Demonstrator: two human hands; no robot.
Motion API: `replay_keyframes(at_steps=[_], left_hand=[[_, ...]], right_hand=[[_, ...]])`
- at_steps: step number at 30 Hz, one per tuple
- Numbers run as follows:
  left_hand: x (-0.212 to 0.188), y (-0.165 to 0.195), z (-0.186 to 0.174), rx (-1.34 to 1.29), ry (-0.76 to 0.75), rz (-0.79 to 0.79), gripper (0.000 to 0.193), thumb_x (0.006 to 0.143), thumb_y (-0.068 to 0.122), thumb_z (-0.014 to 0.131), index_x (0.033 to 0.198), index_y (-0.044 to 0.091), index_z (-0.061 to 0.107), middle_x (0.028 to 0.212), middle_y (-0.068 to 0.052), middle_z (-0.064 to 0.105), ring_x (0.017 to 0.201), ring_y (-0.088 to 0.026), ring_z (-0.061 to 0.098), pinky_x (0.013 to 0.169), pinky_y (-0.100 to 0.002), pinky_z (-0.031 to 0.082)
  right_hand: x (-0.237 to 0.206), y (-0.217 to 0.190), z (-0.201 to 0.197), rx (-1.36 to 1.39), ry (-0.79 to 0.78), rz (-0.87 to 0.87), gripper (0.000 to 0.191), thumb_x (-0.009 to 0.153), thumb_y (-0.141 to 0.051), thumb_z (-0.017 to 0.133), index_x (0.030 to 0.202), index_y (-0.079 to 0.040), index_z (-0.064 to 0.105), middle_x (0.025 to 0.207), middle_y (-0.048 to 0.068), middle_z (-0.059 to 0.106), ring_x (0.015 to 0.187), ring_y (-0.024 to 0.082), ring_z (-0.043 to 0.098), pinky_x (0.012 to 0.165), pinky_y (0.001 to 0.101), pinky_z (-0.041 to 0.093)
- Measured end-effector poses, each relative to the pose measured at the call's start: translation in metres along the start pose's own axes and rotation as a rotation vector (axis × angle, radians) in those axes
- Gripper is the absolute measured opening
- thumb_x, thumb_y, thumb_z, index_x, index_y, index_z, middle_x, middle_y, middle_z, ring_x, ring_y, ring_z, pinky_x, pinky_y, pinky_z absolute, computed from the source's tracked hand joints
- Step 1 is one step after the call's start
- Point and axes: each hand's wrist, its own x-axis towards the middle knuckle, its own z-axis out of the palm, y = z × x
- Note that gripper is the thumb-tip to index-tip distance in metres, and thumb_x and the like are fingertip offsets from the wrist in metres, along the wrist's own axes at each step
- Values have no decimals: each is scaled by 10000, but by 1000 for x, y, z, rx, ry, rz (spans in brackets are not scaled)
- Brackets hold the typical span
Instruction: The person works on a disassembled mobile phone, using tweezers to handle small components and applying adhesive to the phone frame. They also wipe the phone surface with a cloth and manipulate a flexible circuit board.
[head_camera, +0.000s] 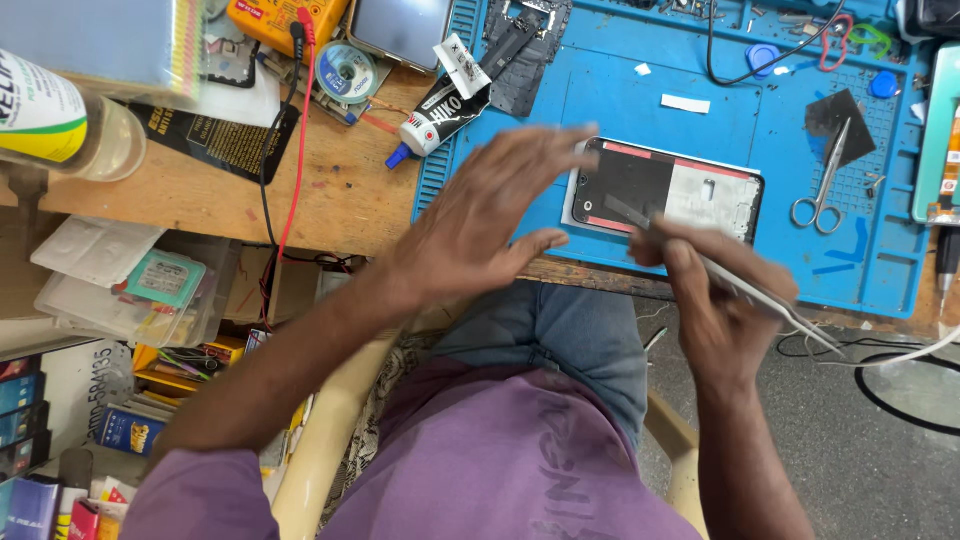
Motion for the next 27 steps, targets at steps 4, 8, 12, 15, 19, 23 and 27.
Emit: replay_keyframes(at_steps=[4,8,12,15,19,23,27], left_hand=[[19,-24,6,104,-88,41,801,825,235,806,1515,28,453,1568,-182,437,1463,-363,387,1168,-514,359],[22,-31,14,151,-134,5,747,834,258,821,1476,62,493,1543,-136,484,1472,-326,410,1188,-497,371],[21,-36,12,147,-150,3,720,856,240,807,1482,51,504,1538,-138,485,1460,-325,413,1189,-496,363],[24,-41,9,118,-171,20,657,890,198,785,1480,47,537,1520,-120,509,1439,-312,432,1179,-489,368],[36,-49,11,100,-129,12,485,935,200,780,1394,115,648,1424,-31,610,1363,-258,499,1140,-465,406],[46,-54,14,94,-99,-21,457,853,260,851,1268,135,707,1273,-11,663,1238,-263,530,1014,-473,413],[49,-57,13,85,-98,-17,544,811,237,875,1311,130,689,1260,-25,658,1221,-266,530,1035,-466,417]], right_hand=[[22,-5,10,-236,-60,-11,202,1098,-126,664,1159,55,728,998,153,762,932,208,764,830,308,620],[24,0,21,-242,-31,35,197,1100,-148,667,1095,31,750,928,128,766,873,190,767,782,287,622],[22,9,19,-187,-5,26,219,1120,-184,656,1114,15,747,946,126,766,895,187,781,793,289,644],[21,12,15,-166,-9,37,215,1116,-186,654,1132,9,744,962,124,766,906,185,779,800,288,641],[20,8,13,-238,-43,26,173,1017,-121,753,1140,0,737,1022,123,760,927,184,753,808,276,615],[22,4,15,-308,-38,5,163,988,-44,808,1134,-16,739,1058,108,755,944,172,729,814,255,586],[23,1,17,-309,-34,-73,162,963,-10,794,1115,-2,738,1103,156,702,981,210,686,827,287,577]])
